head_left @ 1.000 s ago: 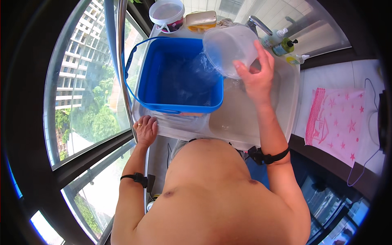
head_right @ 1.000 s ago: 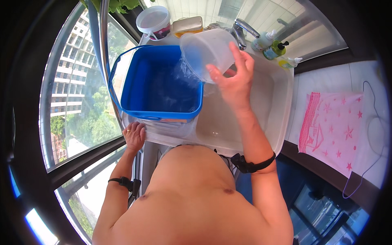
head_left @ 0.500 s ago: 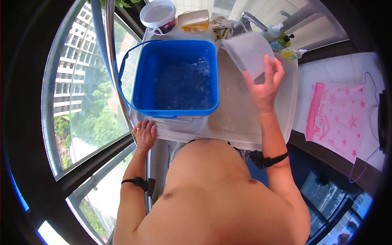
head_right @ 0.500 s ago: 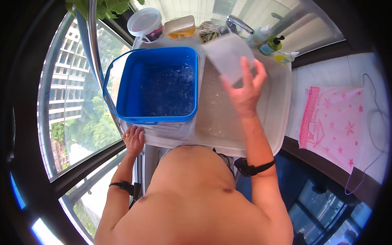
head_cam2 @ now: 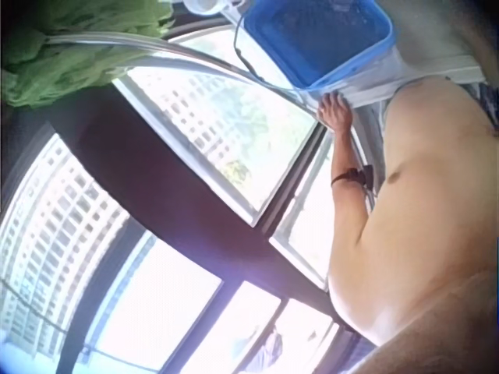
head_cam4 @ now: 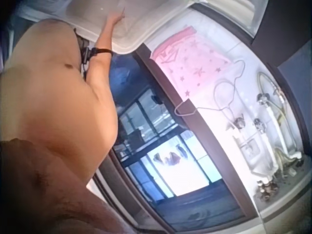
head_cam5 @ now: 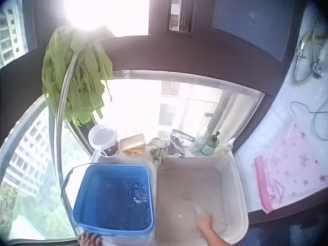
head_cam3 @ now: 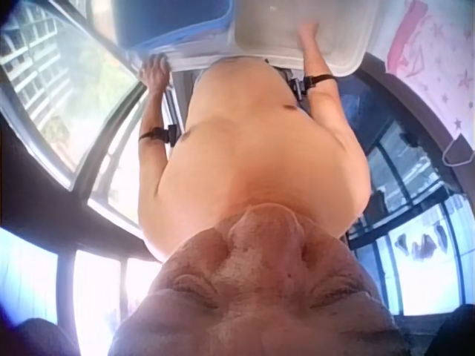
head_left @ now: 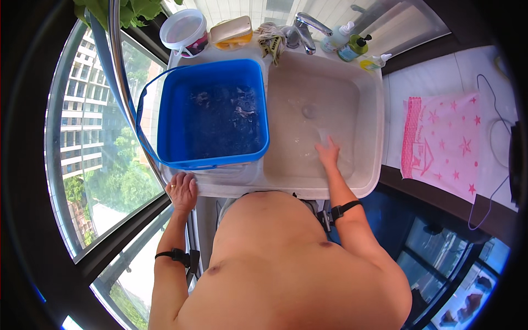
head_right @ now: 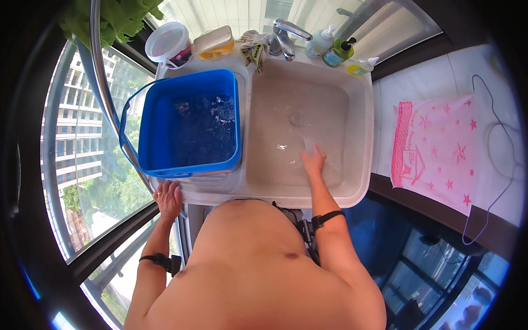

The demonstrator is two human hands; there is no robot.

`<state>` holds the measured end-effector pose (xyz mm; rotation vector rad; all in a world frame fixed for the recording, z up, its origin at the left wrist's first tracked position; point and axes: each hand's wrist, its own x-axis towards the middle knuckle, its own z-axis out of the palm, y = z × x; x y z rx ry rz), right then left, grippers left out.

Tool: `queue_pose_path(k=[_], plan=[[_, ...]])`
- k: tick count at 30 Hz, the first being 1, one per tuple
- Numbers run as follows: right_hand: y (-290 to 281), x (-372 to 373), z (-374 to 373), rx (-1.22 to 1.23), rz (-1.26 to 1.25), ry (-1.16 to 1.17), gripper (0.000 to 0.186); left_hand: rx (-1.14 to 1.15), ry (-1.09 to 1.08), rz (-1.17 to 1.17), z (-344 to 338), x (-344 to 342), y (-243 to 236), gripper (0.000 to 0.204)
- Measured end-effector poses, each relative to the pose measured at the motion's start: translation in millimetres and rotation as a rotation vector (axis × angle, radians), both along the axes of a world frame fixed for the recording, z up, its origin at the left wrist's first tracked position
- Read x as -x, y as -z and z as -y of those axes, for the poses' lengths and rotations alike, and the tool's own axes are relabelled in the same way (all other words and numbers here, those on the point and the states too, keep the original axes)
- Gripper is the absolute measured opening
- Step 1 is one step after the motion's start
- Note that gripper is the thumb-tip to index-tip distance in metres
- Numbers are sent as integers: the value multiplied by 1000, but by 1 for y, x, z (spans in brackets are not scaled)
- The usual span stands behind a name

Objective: The person fills a bucket with water at a sink, wrings out a mop by hand, and then mops the floor in a bedroom.

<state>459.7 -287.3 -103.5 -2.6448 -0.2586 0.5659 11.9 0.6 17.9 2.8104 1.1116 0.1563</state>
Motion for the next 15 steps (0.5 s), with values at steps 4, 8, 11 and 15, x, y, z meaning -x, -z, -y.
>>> queue_pose_path(k=[4, 8, 11, 15], plan=[[-53, 19, -40, -668, -855, 554, 62, 2, -26, -26, 0, 10, 3, 22], [-69, 16, -37, -871, -944, 695, 51, 16, -14, -19, -1, 1, 3, 24], [-125, 15, -64, -1095, -996, 565, 45, 9, -19, -17, 1, 6, 3, 24], [-214, 10, -102, -1243, -844, 308, 40, 7, -5, 15, -1, 4, -3, 23]])
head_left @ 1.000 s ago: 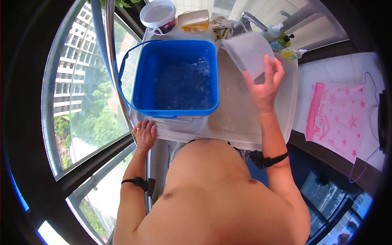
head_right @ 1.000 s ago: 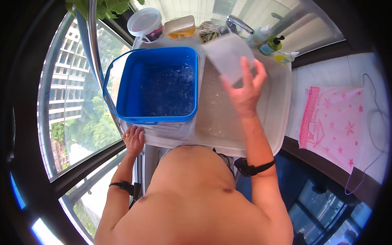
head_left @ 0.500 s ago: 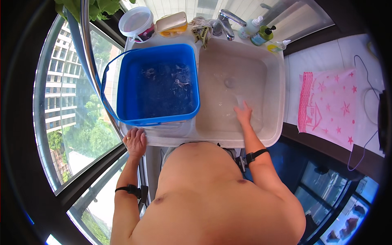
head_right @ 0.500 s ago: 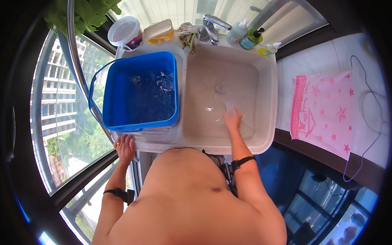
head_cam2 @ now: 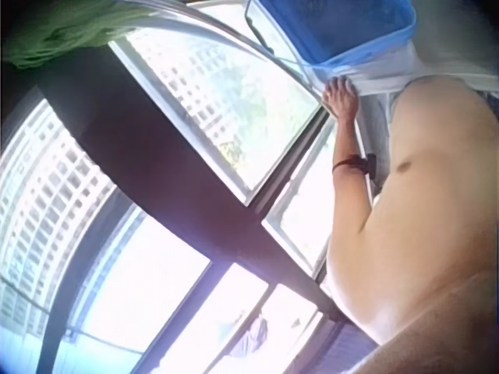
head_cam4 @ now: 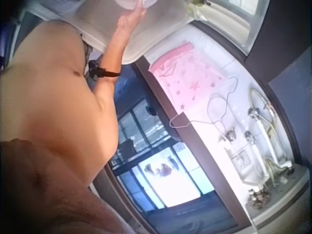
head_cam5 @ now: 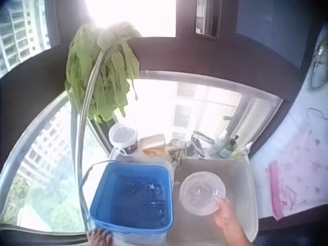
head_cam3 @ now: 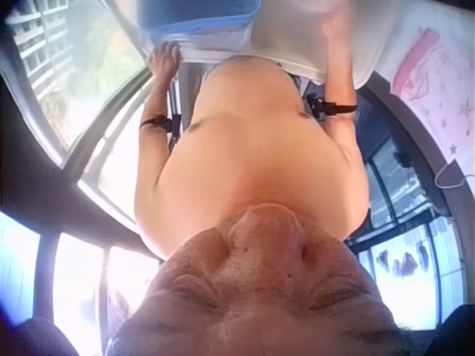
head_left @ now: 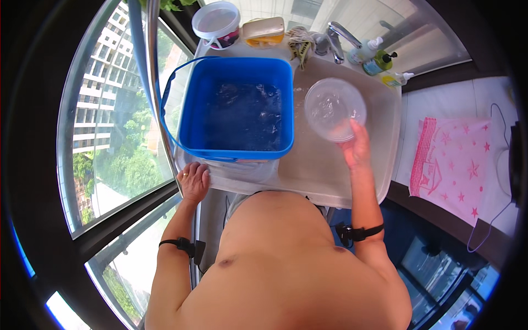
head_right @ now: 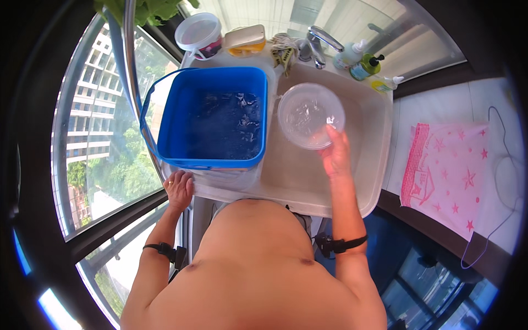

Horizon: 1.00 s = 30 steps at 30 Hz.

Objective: The person fills a bucket with water at a sink, wrings out a mop by hand, and then mops the floor in a bedroom.

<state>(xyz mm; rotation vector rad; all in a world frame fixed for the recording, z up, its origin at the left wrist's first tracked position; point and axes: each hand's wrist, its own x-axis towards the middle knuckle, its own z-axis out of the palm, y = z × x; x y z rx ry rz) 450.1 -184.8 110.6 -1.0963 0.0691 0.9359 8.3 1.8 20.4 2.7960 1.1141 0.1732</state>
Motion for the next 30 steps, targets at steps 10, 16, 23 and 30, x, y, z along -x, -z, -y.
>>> queue_pose_path(k=[10, 16, 23, 30], plan=[[-81, 20, -98, 63, 970, 0, 68, 51, -50, -39, 0, 2, -1, 23], [-90, 52, -114, 200, 1435, -88, 76, 77, -51, -32, 0, 3, -3, 23], [-79, 67, -105, -15, 1856, -84, 78, 121, -62, -69, 0, 1, 2, 30], [-67, 20, -35, 272, 1512, 139, 72, 658, -822, 331, 123, 89, 46, 54]])
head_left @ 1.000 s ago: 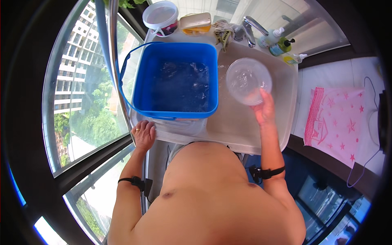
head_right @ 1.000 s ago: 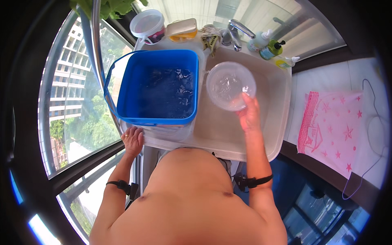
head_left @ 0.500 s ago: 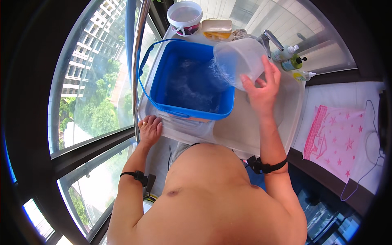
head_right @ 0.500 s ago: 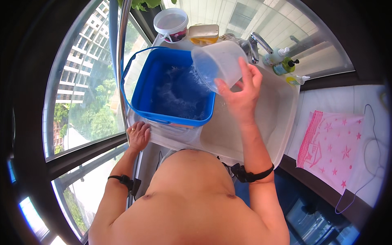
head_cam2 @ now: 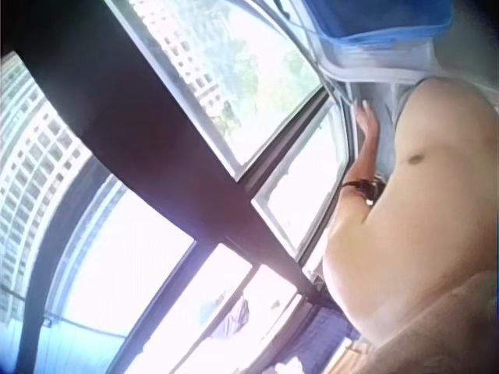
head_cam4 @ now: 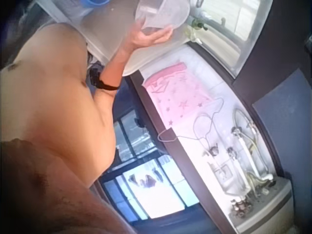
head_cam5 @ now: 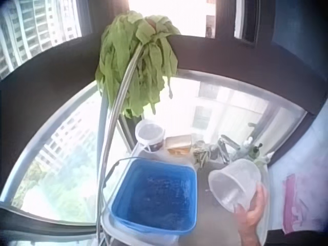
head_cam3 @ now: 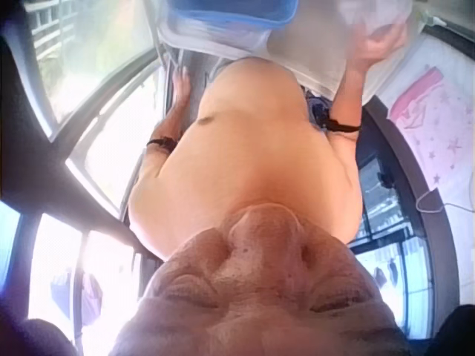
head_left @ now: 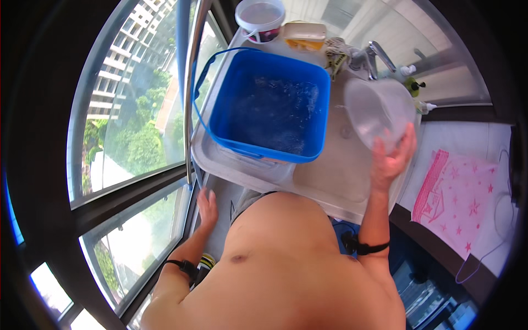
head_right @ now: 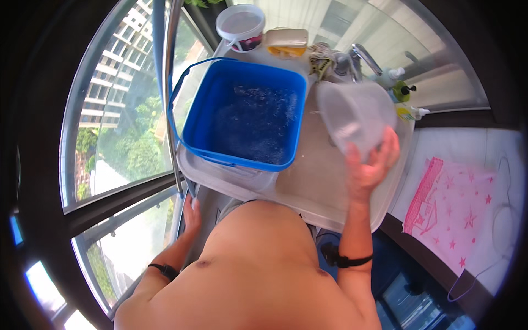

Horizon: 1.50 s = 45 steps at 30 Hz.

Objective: The person fills a bucket with water at a sink, wrings out a mop by hand, and then mops the floor in a bedroom.

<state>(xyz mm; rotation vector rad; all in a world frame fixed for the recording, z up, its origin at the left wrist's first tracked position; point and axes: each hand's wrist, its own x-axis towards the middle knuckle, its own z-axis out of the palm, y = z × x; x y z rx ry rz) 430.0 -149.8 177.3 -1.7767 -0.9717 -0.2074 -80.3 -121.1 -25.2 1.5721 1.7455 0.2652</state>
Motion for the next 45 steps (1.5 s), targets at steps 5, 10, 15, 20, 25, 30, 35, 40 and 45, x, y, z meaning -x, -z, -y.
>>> queue_pose_path(k=[5, 10, 15, 20, 25, 30, 35, 40, 45], plan=[[90, -54, 100, 324, -157, 353, 63, 619, -237, 172, 142, 12, -45, 53], [163, -54, 174, 594, -210, 399, 64, 916, -516, 342, 194, 1, -25, 51], [185, -57, 189, 712, -233, 458, 68, 953, -570, 393, 205, -7, -19, 50], [196, -62, 196, 845, -126, 430, 68, 981, -580, 414, 208, -11, -16, 48], [204, -58, 203, 870, -73, 393, 68, 1012, -573, 420, 210, -11, -13, 47], [199, -50, 207, 974, -88, 544, 70, 1037, -564, 418, 211, -10, -9, 46], [209, -63, 231, 1004, -36, 583, 70, 1073, -534, 411, 208, -5, -4, 45], [238, -57, 232, 1018, -47, 642, 73, 1175, -404, 348, 192, 7, 9, 43], [285, -45, 195, 1014, -259, 569, 78, 888, 210, -253, 95, 46, 6, 33]])
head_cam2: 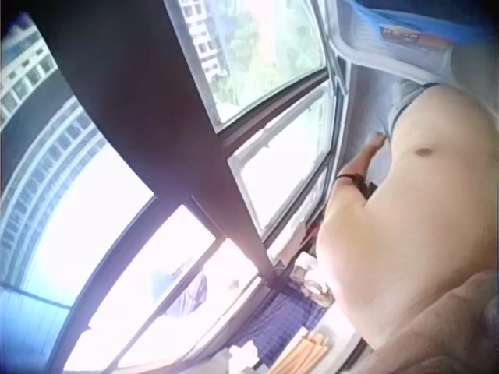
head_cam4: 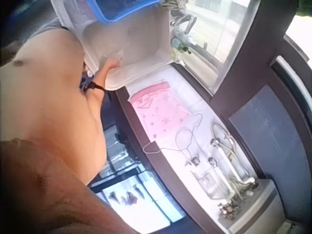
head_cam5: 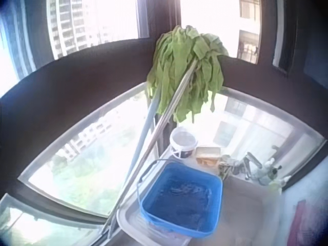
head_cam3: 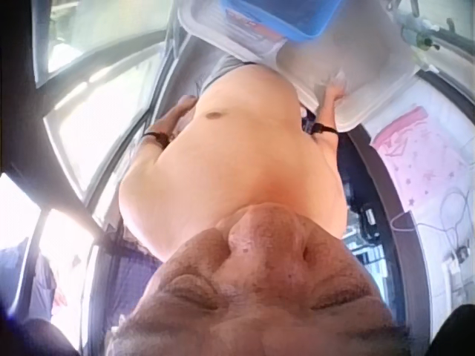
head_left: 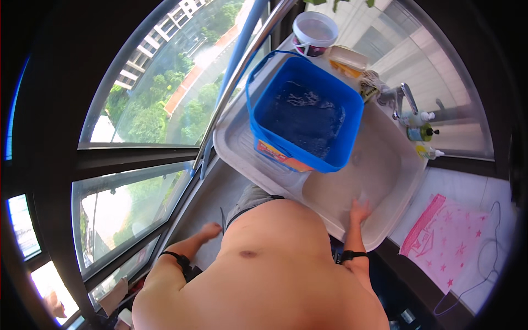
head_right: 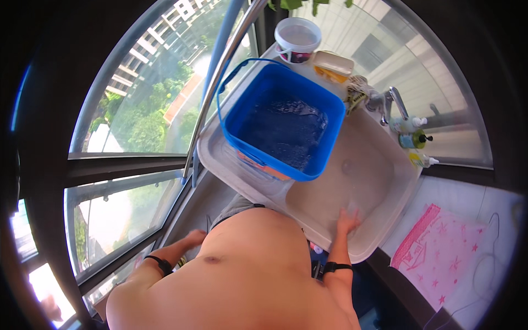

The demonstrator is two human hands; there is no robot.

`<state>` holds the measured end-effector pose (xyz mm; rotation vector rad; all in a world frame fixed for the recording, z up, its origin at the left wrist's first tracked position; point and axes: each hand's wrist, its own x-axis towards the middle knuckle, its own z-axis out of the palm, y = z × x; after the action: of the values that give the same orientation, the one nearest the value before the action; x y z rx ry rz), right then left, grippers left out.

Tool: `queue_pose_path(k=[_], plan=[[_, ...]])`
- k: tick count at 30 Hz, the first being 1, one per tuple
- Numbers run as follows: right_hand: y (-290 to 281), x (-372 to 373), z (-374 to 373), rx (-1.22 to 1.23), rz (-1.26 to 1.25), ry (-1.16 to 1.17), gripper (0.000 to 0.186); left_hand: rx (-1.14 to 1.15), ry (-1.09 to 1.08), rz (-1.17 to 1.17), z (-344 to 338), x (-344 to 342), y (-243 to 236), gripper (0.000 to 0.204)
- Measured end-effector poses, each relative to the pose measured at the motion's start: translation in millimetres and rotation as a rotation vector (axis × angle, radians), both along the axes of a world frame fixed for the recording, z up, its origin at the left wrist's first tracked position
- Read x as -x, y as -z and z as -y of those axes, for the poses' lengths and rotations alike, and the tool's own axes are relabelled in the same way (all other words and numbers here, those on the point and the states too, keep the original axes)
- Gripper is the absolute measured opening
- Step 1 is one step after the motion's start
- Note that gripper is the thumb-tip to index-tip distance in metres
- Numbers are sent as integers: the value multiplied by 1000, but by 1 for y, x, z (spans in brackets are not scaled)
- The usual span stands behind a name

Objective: The person fills a bucket with water at a sink, wrings out a mop by hand, and then mops the floor in a bedroom.

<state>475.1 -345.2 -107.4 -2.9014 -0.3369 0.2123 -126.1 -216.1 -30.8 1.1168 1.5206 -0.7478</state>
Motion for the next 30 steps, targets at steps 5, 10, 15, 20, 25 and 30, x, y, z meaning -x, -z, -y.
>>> queue_pose_path(k=[5, 10, 15, 20, 25, 30], plan=[[-36, 13, -31, -695, -764, 413, 71, -456, -470, 161, -109, 1, -26, 34], [-61, 12, -25, -1178, -1110, 776, 60, -673, -717, 654, -216, -114, -135, 35], [-185, 25, -99, -1346, -1076, 523, 50, -995, -620, 934, -259, -202, -209, 70], [-263, 25, -157, -1405, -976, 162, 50, -1105, -365, 788, -275, -259, -214, 87], [-307, 42, -223, -1424, -785, -166, 58, -1159, -277, 813, -283, -252, -205, 89], [-298, 54, -260, -1214, -416, -396, 68, -1025, -242, 828, -289, -252, -209, 92]])
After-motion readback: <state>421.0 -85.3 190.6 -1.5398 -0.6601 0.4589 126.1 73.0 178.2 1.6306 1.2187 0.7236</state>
